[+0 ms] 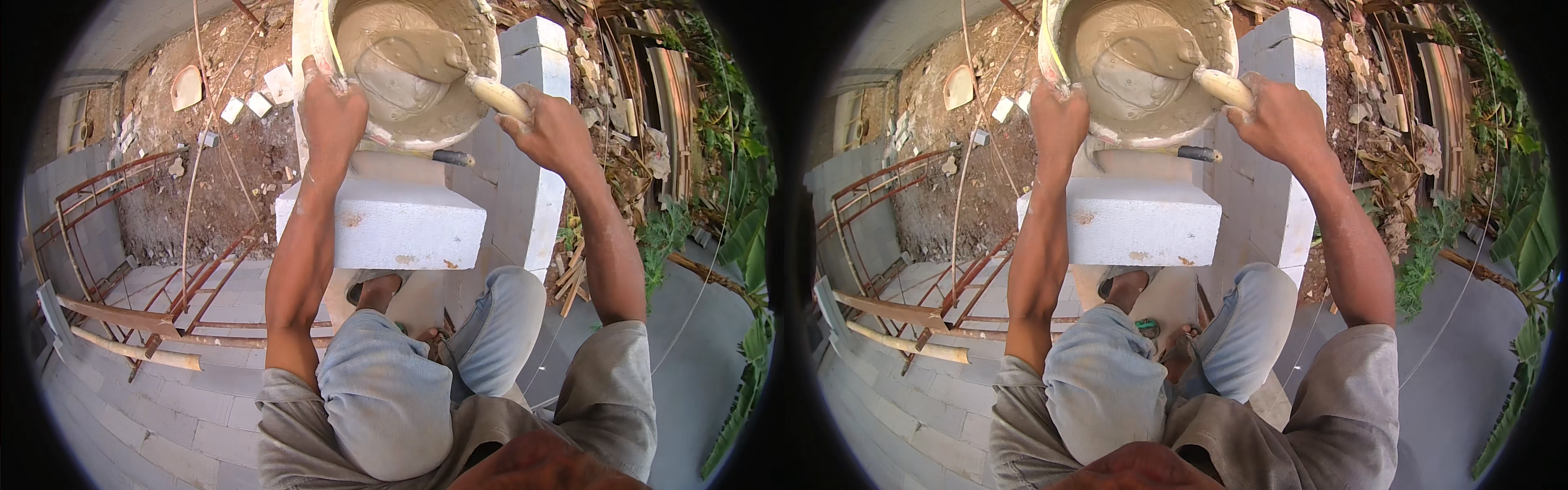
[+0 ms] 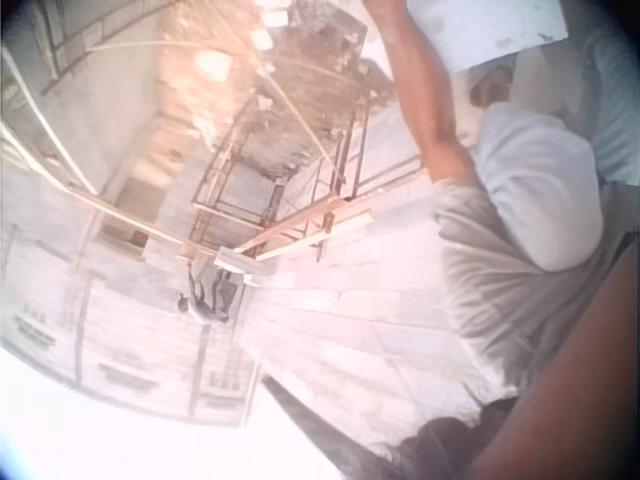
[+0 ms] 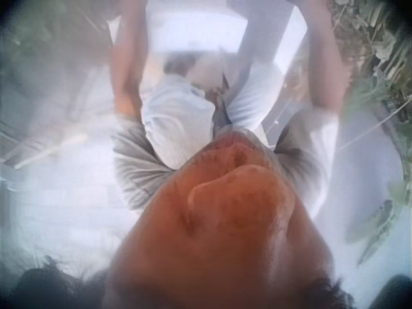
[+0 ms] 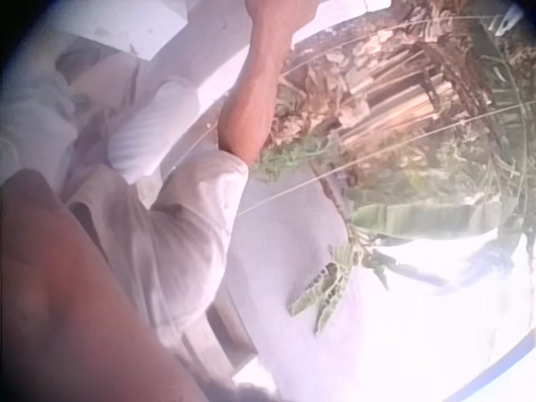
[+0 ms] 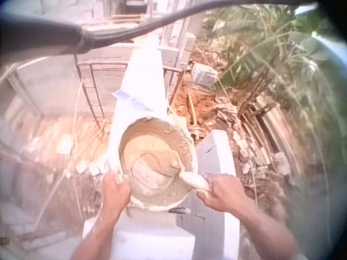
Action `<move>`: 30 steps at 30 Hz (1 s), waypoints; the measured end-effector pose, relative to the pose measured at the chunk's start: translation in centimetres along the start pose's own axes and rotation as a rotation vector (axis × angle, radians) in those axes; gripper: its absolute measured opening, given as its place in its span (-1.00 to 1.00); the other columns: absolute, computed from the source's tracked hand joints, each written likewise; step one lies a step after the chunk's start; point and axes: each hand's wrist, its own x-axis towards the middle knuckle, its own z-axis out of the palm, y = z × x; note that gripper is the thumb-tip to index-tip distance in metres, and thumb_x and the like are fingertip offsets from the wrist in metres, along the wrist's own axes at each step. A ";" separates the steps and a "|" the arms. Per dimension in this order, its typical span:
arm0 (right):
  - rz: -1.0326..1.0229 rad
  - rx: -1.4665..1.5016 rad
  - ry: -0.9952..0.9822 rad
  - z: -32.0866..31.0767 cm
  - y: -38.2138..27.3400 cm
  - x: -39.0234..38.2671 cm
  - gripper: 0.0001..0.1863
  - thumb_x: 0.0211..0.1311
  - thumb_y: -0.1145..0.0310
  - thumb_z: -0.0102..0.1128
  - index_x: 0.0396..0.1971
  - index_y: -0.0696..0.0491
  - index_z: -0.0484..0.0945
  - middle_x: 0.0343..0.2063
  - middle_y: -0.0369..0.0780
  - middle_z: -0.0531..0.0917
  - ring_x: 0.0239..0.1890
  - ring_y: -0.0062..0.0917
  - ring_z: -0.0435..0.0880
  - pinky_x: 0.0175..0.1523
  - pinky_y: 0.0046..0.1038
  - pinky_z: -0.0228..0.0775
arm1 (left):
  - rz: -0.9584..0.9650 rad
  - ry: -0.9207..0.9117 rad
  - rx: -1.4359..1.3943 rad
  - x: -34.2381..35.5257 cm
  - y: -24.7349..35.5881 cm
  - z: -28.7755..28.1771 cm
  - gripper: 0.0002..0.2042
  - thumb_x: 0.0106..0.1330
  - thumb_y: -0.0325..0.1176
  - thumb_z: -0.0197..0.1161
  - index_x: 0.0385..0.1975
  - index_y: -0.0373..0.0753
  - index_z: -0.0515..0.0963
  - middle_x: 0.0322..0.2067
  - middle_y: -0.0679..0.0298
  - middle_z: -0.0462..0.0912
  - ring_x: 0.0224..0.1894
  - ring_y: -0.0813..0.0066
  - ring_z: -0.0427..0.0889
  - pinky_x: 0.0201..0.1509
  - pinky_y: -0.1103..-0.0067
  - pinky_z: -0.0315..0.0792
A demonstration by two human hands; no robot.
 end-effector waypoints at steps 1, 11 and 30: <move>0.027 -0.010 0.049 0.3 0.2 0.0 -0.62 0.13 0.14 0.28 -0.16 0.10 0.58 -0.44 0.02 0.68 -0.34 -0.08 0.69 -0.20 -0.13 0.50 | 0.007 -0.003 -0.010 -0.3 0.2 0.1 -0.68 0.14 -0.46 0.16 -0.09 -0.41 0.56 -0.26 -0.07 0.69 -0.21 0.05 0.69 -0.05 0.33 0.49; -0.025 0.144 0.087 1.9 -0.4 -2.7 -0.62 0.12 0.20 0.29 -0.13 0.14 0.59 -0.45 -0.03 0.69 -0.35 -0.10 0.69 -0.27 -0.17 0.52 | -0.069 -0.079 0.079 -0.7 1.8 0.4 -0.70 0.14 -0.43 0.19 -0.14 -0.44 0.56 -0.30 -0.11 0.68 -0.22 -0.01 0.68 -0.07 0.31 0.50; -0.308 -0.317 0.250 3.7 -3.5 -0.5 -0.61 0.01 0.34 0.28 -0.11 0.14 0.56 -0.53 -0.10 0.64 -0.47 -0.18 0.69 -0.40 -0.23 0.53 | 0.140 -0.093 0.125 -0.6 0.1 0.6 -0.50 0.11 -0.42 0.15 0.10 -0.36 0.26 -0.46 -0.13 0.64 -0.34 -0.19 0.64 -0.19 0.15 0.49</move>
